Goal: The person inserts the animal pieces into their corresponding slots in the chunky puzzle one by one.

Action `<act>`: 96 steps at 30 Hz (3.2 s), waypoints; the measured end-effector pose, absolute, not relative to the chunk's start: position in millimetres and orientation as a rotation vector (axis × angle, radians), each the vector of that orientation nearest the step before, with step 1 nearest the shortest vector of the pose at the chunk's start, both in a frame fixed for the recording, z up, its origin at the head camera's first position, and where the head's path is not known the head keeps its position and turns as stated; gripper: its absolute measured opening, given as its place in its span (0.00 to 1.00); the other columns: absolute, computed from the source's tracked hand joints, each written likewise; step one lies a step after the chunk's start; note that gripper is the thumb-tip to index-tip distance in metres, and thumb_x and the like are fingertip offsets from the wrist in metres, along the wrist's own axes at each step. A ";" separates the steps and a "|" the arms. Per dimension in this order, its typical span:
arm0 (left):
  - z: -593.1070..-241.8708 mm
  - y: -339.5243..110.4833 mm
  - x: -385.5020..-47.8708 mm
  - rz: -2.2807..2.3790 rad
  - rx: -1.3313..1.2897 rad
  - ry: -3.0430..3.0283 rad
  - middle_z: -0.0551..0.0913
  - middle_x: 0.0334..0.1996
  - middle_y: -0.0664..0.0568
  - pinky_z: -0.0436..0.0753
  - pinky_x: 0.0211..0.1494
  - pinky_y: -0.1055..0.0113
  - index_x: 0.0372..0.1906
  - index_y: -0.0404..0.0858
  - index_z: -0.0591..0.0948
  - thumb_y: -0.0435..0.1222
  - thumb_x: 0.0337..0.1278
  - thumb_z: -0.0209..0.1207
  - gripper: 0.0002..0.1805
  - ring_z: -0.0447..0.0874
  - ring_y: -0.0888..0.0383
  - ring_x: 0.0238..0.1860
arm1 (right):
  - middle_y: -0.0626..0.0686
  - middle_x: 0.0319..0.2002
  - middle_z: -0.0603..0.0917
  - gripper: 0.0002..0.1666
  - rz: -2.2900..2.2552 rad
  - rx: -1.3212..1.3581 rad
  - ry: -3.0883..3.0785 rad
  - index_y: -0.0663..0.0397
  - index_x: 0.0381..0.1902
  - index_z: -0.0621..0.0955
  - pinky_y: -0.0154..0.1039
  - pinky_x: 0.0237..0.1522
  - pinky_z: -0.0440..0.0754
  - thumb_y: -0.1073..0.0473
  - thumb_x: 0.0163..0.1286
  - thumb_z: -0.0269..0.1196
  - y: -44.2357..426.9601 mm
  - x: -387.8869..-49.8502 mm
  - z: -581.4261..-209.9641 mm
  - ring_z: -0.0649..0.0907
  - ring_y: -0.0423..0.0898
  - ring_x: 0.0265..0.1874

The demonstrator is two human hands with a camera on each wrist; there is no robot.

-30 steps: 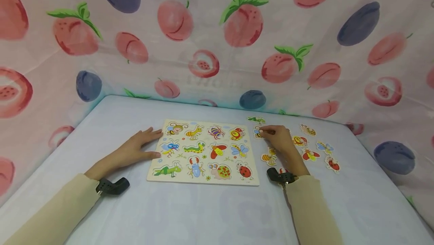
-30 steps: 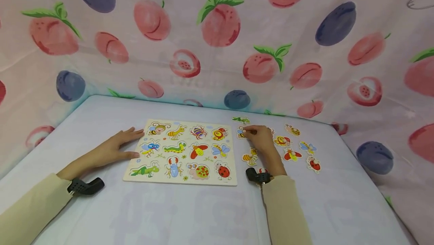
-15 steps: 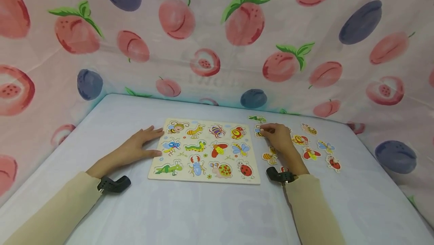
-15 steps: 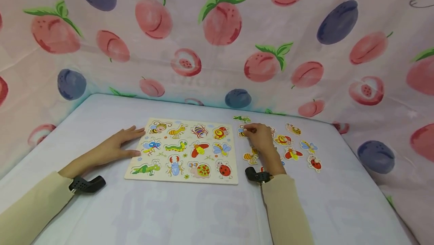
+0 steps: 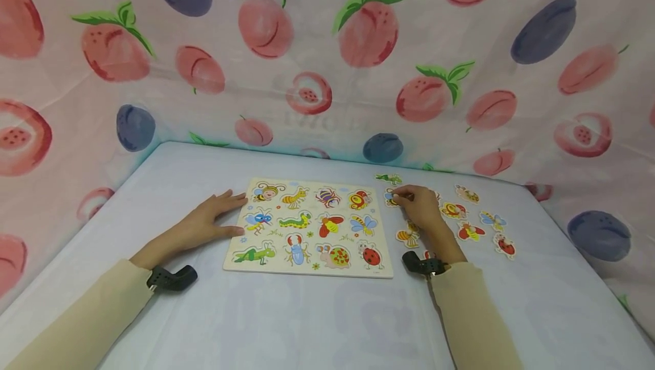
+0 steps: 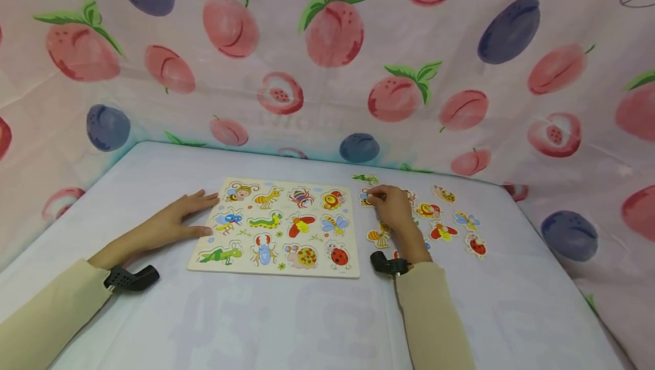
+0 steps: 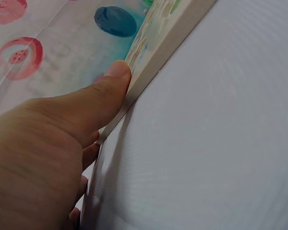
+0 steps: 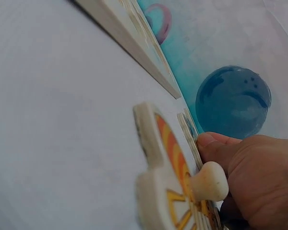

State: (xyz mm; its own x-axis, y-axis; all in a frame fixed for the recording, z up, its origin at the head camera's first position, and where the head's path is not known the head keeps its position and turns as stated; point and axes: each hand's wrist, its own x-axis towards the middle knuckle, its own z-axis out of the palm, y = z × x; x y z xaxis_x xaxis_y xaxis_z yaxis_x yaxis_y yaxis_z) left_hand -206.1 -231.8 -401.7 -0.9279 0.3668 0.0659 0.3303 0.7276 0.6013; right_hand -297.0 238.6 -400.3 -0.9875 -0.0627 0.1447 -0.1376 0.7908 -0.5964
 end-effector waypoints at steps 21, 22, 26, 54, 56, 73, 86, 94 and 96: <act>-405.4 -231.4 -207.7 0.956 0.620 2.872 0.62 0.71 0.45 0.41 0.70 0.37 0.69 0.35 0.66 0.52 0.50 0.67 0.44 0.44 0.40 0.73 | 0.56 0.42 0.82 0.13 0.991 0.205 -2.915 0.54 0.48 0.84 0.39 0.32 0.76 0.55 0.70 0.60 238.9 -294.6 -399.1 0.78 0.50 0.35; -405.1 -231.3 -207.6 0.955 0.621 2.874 0.62 0.71 0.45 0.41 0.70 0.37 0.69 0.35 0.66 0.52 0.50 0.67 0.44 0.44 0.40 0.73 | 0.56 0.42 0.82 0.13 0.986 0.208 -2.915 0.54 0.48 0.84 0.39 0.33 0.77 0.55 0.70 0.60 239.0 -294.8 -399.4 0.78 0.50 0.35; -403.4 -231.3 -206.8 0.966 0.624 2.877 0.61 0.71 0.44 0.41 0.69 0.37 0.69 0.35 0.66 0.51 0.51 0.66 0.44 0.44 0.39 0.73 | 0.57 0.43 0.82 0.13 0.995 0.213 -2.909 0.55 0.48 0.84 0.40 0.35 0.76 0.55 0.70 0.60 239.3 -296.2 -399.6 0.78 0.50 0.37; -402.3 -234.4 -206.3 0.998 0.571 2.857 0.59 0.72 0.44 0.40 0.69 0.36 0.70 0.37 0.65 0.54 0.50 0.66 0.45 0.42 0.39 0.73 | 0.55 0.39 0.83 0.13 1.011 0.487 -2.770 0.57 0.45 0.84 0.44 0.40 0.77 0.56 0.69 0.62 221.3 -297.1 -372.4 0.80 0.49 0.37; -403.6 -234.2 -206.4 1.002 0.573 2.856 0.59 0.72 0.43 0.41 0.69 0.36 0.70 0.37 0.65 0.54 0.50 0.66 0.45 0.42 0.39 0.73 | 0.55 0.38 0.83 0.13 1.026 0.504 -2.745 0.57 0.45 0.85 0.44 0.39 0.78 0.56 0.68 0.62 218.2 -295.8 -370.8 0.80 0.49 0.36; -405.7 -233.5 -208.0 0.975 0.583 2.874 0.60 0.71 0.44 0.41 0.69 0.35 0.70 0.37 0.66 0.54 0.50 0.66 0.45 0.43 0.39 0.73 | 0.54 0.38 0.83 0.11 1.026 0.618 -2.712 0.58 0.44 0.84 0.43 0.37 0.76 0.58 0.68 0.63 182.9 -300.6 -364.1 0.78 0.48 0.34; -403.8 -231.6 -209.4 0.980 0.564 2.872 0.60 0.72 0.44 0.41 0.69 0.35 0.70 0.37 0.66 0.54 0.50 0.66 0.45 0.42 0.39 0.73 | 0.51 0.33 0.84 0.12 1.094 0.659 -2.703 0.56 0.44 0.85 0.40 0.32 0.78 0.57 0.68 0.63 151.0 -306.6 -359.6 0.80 0.46 0.31; -401.5 -229.2 -208.7 0.993 0.574 2.868 0.60 0.71 0.44 0.41 0.69 0.36 0.70 0.37 0.66 0.53 0.50 0.67 0.44 0.43 0.39 0.73 | 0.52 0.34 0.83 0.12 1.143 0.720 -2.677 0.56 0.44 0.85 0.39 0.29 0.77 0.57 0.67 0.63 135.9 -306.9 -356.6 0.80 0.47 0.31; -401.3 -228.7 -208.9 0.993 0.582 2.869 0.61 0.71 0.44 0.41 0.69 0.36 0.70 0.36 0.66 0.52 0.50 0.67 0.44 0.43 0.40 0.73 | 0.52 0.34 0.83 0.12 1.143 0.730 -2.677 0.56 0.44 0.86 0.39 0.30 0.77 0.57 0.67 0.63 131.8 -307.1 -355.8 0.81 0.46 0.31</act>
